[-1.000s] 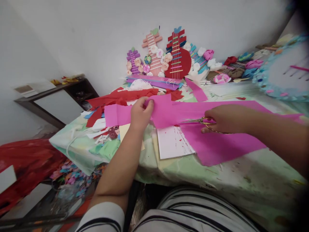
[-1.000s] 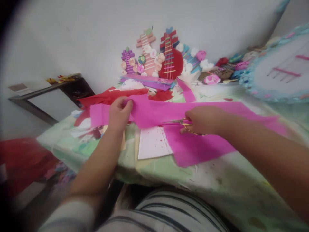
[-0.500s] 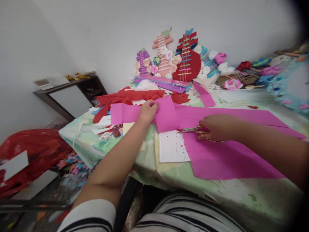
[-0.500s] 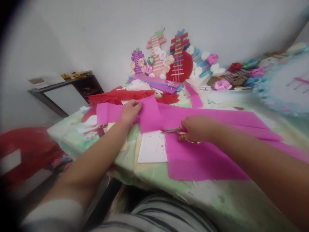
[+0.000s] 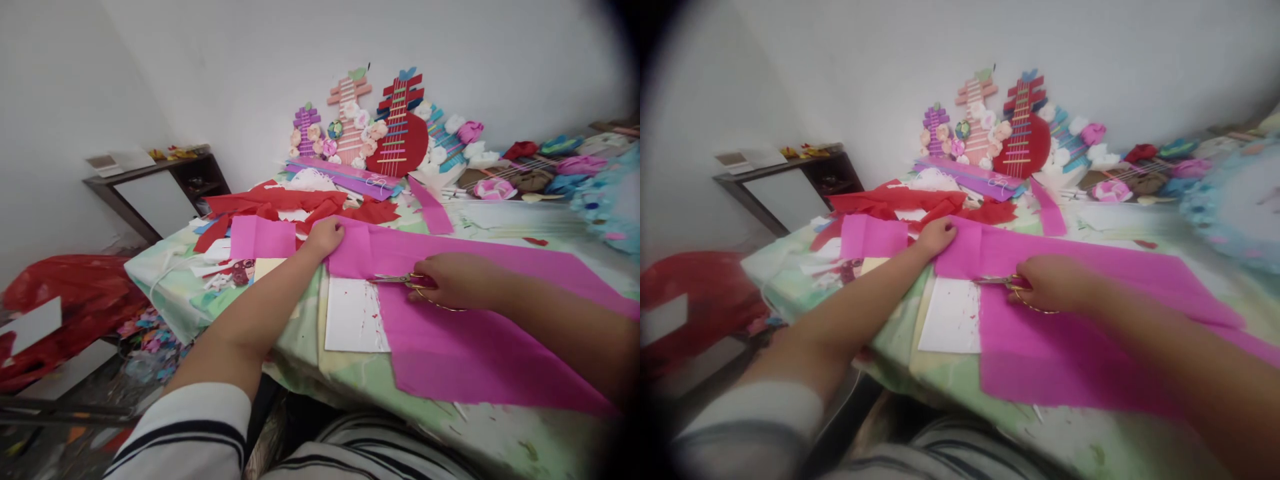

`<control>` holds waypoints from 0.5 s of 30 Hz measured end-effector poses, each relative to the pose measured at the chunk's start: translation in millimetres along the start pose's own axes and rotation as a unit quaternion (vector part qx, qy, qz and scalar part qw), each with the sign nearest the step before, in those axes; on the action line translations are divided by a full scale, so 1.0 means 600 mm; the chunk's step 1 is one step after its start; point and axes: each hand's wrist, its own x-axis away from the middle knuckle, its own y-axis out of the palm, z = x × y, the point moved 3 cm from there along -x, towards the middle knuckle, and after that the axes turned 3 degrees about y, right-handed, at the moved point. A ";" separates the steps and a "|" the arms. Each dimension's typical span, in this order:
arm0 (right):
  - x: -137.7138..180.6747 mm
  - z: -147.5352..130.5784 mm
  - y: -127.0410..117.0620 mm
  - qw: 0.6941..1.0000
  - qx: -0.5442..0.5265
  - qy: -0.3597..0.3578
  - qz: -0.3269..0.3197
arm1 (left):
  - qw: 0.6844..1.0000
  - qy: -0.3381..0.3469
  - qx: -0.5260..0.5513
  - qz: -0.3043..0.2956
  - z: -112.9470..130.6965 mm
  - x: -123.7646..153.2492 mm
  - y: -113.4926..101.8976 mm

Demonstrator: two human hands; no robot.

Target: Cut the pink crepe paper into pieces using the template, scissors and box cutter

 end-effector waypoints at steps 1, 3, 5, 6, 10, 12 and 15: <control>0.000 0.001 0.001 1.000 0.000 0.002 -0.001 | 1.000 0.003 0.000 0.001 -0.002 0.001 0.003; -0.002 0.002 0.002 1.000 0.001 0.003 0.000 | 1.000 0.003 0.003 0.004 -0.007 0.004 0.007; -0.004 0.001 0.002 1.000 0.003 0.002 0.000 | 1.000 0.001 0.005 0.008 -0.012 0.005 0.008; -0.006 0.000 0.002 1.000 0.005 0.002 -0.001 | 1.000 0.000 0.006 0.010 -0.014 0.005 0.008; -0.012 -0.005 -0.001 1.000 0.011 -0.007 -0.007 | 1.000 0.001 0.007 0.012 -0.016 0.005 0.005; -0.013 -0.007 -0.003 1.000 0.005 -0.015 -0.012 | 1.000 0.004 0.005 0.013 -0.014 0.006 0.004; -0.011 -0.005 -0.003 1.000 0.000 -0.009 -0.009 | 1.000 0.014 0.004 0.014 -0.011 0.009 0.003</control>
